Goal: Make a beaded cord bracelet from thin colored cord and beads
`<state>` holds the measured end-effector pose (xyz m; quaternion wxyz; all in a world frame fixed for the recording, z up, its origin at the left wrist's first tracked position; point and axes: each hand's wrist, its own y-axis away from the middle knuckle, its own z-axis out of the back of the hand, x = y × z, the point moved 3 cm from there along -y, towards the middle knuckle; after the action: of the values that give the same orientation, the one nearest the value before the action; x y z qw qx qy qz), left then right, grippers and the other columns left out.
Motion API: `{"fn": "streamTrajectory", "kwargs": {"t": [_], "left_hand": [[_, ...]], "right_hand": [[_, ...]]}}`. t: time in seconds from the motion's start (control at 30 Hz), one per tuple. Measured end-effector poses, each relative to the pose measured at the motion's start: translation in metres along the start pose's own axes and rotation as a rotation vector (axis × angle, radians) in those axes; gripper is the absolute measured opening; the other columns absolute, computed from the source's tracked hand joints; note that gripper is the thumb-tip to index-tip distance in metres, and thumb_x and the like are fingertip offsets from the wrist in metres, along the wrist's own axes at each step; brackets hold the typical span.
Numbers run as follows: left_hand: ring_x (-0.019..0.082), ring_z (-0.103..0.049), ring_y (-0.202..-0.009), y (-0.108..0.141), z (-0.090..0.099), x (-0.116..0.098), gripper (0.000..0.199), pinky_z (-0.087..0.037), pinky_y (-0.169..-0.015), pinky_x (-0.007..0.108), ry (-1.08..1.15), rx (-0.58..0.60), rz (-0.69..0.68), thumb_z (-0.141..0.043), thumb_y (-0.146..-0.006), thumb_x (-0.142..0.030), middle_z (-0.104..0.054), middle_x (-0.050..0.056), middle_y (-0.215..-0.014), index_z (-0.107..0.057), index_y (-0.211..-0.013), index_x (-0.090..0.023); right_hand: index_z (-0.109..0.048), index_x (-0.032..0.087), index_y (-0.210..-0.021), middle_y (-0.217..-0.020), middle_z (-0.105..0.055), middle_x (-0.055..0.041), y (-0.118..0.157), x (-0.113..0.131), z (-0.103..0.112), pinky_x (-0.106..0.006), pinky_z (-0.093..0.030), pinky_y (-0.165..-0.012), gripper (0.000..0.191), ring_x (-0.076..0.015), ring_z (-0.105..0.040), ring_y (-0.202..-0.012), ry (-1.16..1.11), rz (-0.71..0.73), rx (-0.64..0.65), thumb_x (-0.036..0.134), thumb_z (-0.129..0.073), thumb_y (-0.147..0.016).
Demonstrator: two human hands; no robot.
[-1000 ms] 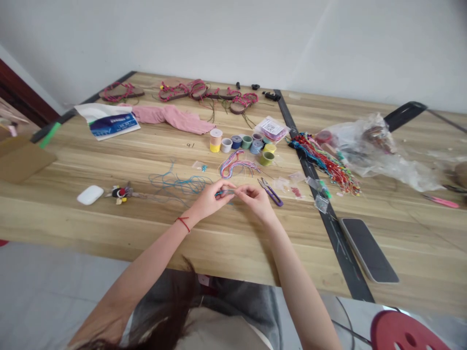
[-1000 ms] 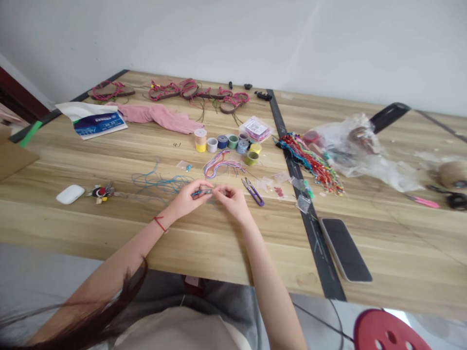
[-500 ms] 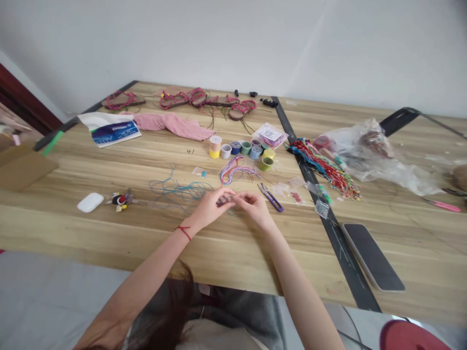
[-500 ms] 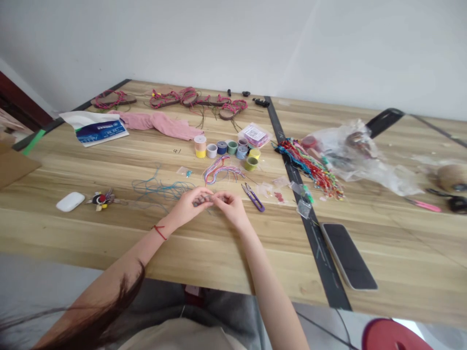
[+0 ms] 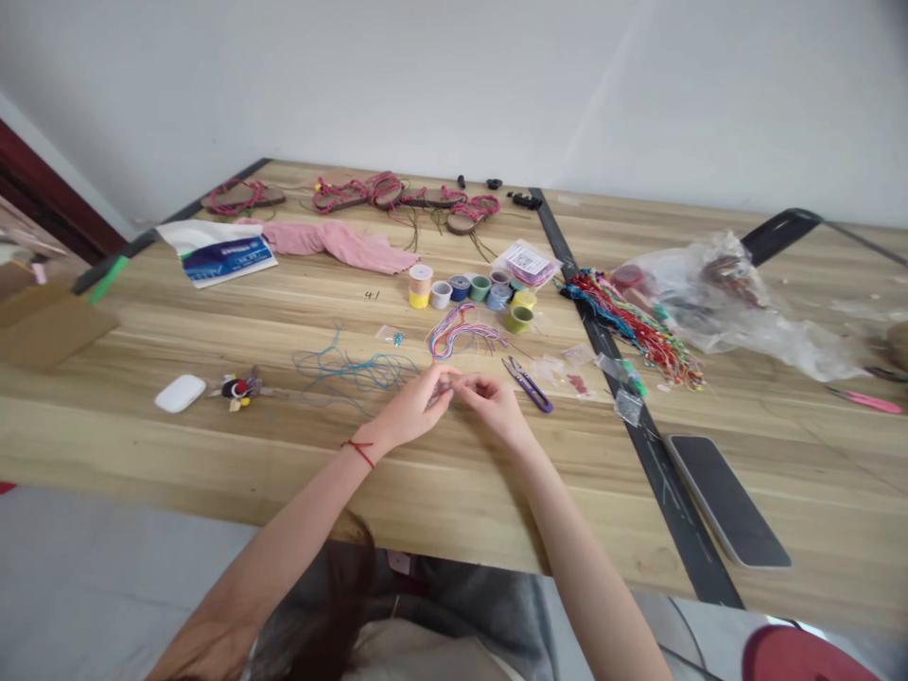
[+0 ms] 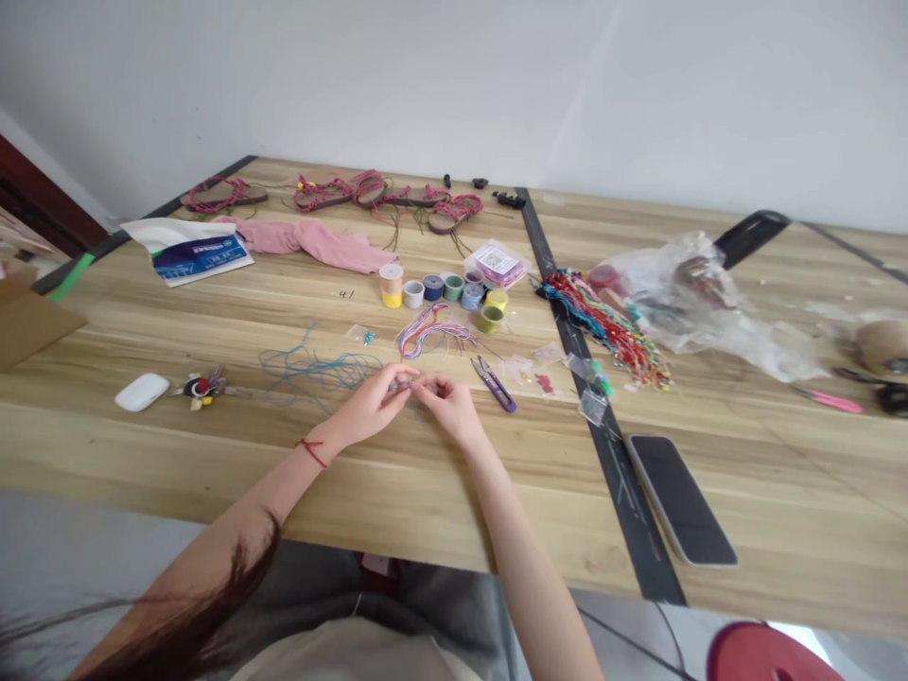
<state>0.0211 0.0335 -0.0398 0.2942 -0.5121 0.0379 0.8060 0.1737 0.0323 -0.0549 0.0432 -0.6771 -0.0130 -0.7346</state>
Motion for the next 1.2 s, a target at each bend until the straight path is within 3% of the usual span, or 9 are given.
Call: {"fn": "streamTrajectory", "kwargs": {"t": [0.27,0.7,0.97,1.2], "left_hand": [[0.02,-0.063,-0.099,0.0007,0.0013,0.0004,0.017,-0.052,-0.087,0.036,-0.274,-0.066,-0.098,-0.046,-0.094,-0.018,-0.064,0.008,-0.107,-0.052,-0.11,-0.019],[0.017,-0.063,-0.09,-0.0005,0.0054,0.0001,0.012,-0.05,-0.081,0.031,-0.311,-0.159,-0.145,-0.046,-0.095,-0.019,-0.065,0.005,-0.095,-0.058,-0.098,-0.019],[0.016,-0.06,-0.085,0.0018,0.006,-0.0072,0.012,-0.049,-0.078,0.029,-0.362,-0.181,-0.188,-0.048,-0.095,-0.022,-0.062,0.004,-0.091,-0.058,-0.091,-0.018],[0.015,-0.059,-0.085,0.0026,0.0053,-0.0092,0.016,-0.049,-0.079,0.028,-0.431,-0.18,-0.273,-0.044,-0.097,-0.023,-0.059,0.004,-0.09,-0.057,-0.091,-0.018]], "right_hand": [[-0.07,0.018,-0.072,-0.067,-0.066,-0.0026,-0.0001,0.0006,-0.0003,-0.028,-0.041,-0.062,0.037,-0.0146,-0.053,-0.062,-0.014,-0.022,-0.018,0.055,-0.072,-0.067],[-0.069,0.019,-0.071,-0.067,-0.066,-0.0015,-0.0005,0.0029,0.0006,-0.029,-0.042,-0.063,0.034,-0.0139,-0.053,-0.062,-0.032,-0.035,-0.028,0.053,-0.072,-0.068],[-0.067,0.017,-0.066,-0.052,-0.051,0.0044,0.0018,0.0011,-0.0004,-0.025,-0.029,-0.049,0.038,-0.0078,-0.037,-0.049,-0.157,-0.183,0.0,0.053,-0.076,-0.061],[-0.065,0.016,-0.066,-0.051,-0.045,0.0062,0.0028,0.0025,-0.0005,-0.026,-0.023,-0.05,0.038,-0.0065,-0.032,-0.049,-0.221,-0.256,0.033,0.051,-0.077,-0.058]]}}
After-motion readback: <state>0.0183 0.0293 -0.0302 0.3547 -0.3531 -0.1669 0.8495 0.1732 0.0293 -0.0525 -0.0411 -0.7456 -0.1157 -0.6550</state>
